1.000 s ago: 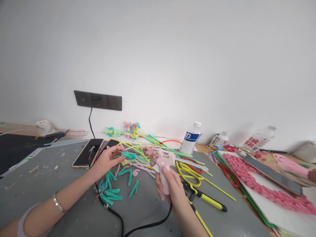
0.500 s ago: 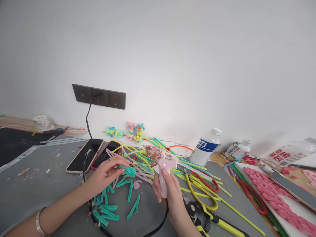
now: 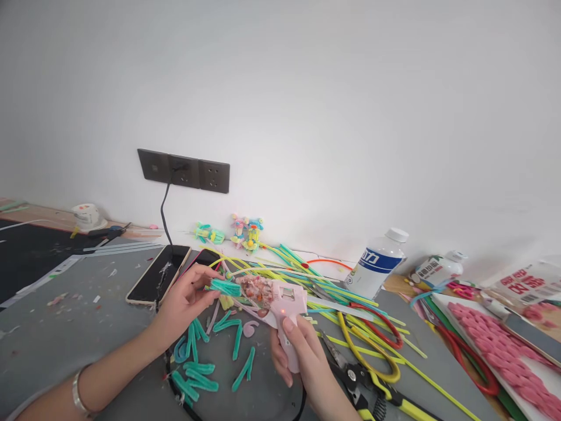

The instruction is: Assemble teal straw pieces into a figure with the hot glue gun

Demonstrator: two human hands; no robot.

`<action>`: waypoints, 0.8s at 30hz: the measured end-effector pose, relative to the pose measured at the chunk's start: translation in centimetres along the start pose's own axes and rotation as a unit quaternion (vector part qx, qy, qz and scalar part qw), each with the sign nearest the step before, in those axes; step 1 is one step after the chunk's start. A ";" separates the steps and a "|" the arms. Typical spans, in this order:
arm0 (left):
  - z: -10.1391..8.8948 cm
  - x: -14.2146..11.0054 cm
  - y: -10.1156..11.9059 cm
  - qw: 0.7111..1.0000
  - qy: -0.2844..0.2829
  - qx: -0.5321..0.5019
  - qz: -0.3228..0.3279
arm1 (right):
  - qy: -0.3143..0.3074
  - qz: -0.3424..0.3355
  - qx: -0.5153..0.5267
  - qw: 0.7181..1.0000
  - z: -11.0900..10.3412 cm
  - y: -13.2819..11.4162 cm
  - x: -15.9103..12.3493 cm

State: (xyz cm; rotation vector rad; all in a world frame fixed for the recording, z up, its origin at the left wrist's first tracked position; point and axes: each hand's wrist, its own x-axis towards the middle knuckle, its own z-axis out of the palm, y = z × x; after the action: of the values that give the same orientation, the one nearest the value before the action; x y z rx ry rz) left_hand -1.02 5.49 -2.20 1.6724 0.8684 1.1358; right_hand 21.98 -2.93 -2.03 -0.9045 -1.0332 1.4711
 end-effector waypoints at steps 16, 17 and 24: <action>0.2 -0.2 0.7 0.996 0.043 -0.081 -0.015 | -0.030 0.003 -0.023 0.999 -1.3 1.3 -0.2; 0.2 -0.2 0.7 0.996 0.042 -0.077 -0.014 | -0.032 0.003 -0.024 0.999 -1.3 1.3 -0.2; 0.2 -0.2 0.7 0.997 0.040 -0.070 -0.008 | -0.047 0.009 -0.051 0.998 -1.3 1.1 -0.2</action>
State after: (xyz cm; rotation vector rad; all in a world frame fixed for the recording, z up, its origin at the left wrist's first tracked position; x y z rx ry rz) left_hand -0.84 4.98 -1.66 1.5118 0.8314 1.2314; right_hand 22.86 -2.98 -3.48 -0.9259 -1.1800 1.4983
